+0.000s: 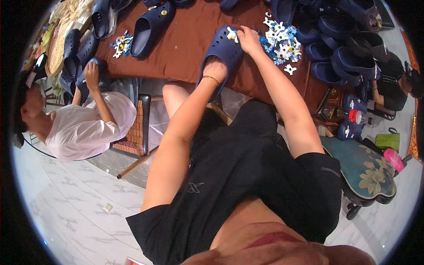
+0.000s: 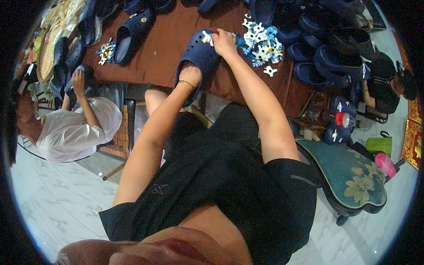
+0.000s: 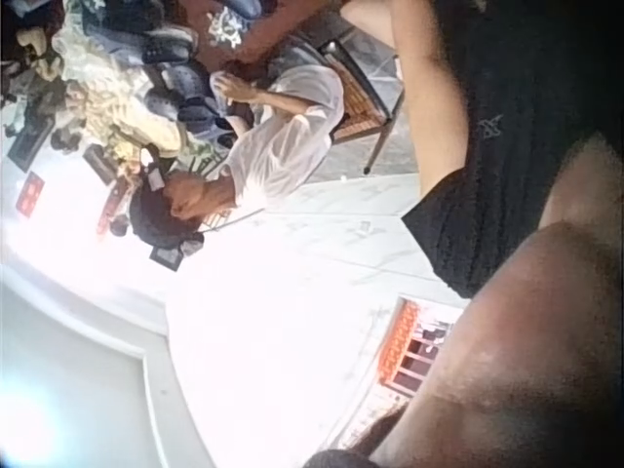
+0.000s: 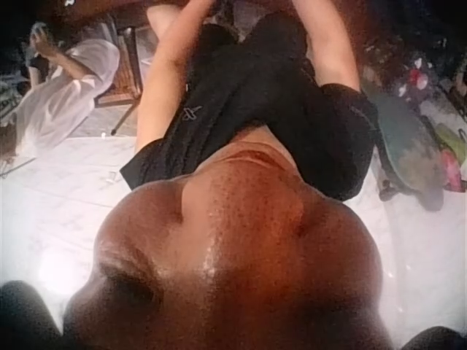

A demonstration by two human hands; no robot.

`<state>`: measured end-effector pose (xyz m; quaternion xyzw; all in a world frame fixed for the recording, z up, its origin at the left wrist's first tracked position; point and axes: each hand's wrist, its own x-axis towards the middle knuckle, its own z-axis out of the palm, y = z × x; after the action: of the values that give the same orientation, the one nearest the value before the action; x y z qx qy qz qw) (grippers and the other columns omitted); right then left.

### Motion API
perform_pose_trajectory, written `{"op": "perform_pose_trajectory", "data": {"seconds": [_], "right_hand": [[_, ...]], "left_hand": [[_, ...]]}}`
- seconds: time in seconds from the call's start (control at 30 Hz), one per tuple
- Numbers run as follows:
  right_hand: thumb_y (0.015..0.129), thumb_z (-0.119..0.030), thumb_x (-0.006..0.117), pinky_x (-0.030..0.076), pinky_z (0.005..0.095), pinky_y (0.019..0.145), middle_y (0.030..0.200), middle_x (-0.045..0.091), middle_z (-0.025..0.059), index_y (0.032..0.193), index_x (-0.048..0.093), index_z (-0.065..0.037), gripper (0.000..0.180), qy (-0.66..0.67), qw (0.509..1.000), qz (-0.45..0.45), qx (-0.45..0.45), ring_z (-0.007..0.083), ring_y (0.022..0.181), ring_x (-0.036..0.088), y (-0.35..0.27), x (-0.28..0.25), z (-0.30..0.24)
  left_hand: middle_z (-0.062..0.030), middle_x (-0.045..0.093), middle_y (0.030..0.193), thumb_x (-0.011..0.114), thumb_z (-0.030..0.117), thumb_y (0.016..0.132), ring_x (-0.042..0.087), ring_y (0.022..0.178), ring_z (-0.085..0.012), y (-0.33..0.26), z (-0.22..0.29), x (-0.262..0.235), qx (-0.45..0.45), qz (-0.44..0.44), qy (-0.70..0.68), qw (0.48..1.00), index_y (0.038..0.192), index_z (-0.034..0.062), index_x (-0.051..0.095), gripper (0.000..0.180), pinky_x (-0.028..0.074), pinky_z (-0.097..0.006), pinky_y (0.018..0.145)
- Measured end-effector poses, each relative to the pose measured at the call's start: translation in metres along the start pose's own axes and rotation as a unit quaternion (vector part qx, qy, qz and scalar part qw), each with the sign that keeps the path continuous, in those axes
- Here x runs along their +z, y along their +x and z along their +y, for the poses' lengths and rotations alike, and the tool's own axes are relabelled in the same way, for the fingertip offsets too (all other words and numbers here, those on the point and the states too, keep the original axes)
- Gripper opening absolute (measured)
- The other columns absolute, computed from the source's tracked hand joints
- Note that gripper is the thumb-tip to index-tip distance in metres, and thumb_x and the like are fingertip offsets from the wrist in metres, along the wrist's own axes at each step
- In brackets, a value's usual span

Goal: Attaching decorative charms to foam clogs.

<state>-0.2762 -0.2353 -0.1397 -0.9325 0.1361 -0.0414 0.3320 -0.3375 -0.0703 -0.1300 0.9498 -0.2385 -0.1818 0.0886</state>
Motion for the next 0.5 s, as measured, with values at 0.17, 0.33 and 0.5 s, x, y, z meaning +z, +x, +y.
{"op": "perform_pose_trajectory", "data": {"seconds": [0.17, 0.33, 0.5], "right_hand": [[0.073, -0.014, 0.054, 0.038, 0.0390, 0.082, 0.093, 0.055, 0.0128, 0.093, 0.058, -0.009, 0.021, -0.014, 0.970, 0.164, -0.181, 0.0299, 0.092, 0.049, -0.019, -0.009, 0.013], [0.074, -0.013, 0.049, 0.037, 0.0414, 0.079, 0.097, 0.055, 0.0081, 0.093, 0.060, -0.014, 0.022, -0.205, 0.963, 0.165, -0.062, 0.0281, 0.093, 0.048, -0.009, -0.042, 0.037], [0.076, -0.025, 0.054, 0.031, 0.0423, 0.084, 0.098, 0.055, 0.0057, 0.091, 0.062, -0.014, 0.020, -0.280, 0.941, 0.121, -0.149, 0.0252, 0.098, 0.044, 0.006, -0.039, 0.039]], "left_hand": [[-0.0195, 0.060, 0.085, 0.039, 0.012, 0.076, 0.059, 0.080, -0.0310, -0.005, -0.005, -0.002, -0.007, 0.007, 0.010, 1.000, 0.077, 0.0010, 0.064, 0.027, 0.047, -0.039, 0.072], [-0.0193, 0.060, 0.084, 0.041, 0.012, 0.074, 0.059, 0.079, -0.0310, -0.005, -0.007, 0.003, -0.005, 0.017, 0.007, 1.000, 0.075, 0.0006, 0.063, 0.025, 0.047, -0.039, 0.071], [-0.0191, 0.060, 0.082, 0.041, 0.012, 0.074, 0.060, 0.077, -0.0312, -0.001, -0.011, 0.010, 0.009, 0.025, 0.020, 0.999, 0.074, 0.0004, 0.063, 0.025, 0.047, -0.039, 0.070]]}}
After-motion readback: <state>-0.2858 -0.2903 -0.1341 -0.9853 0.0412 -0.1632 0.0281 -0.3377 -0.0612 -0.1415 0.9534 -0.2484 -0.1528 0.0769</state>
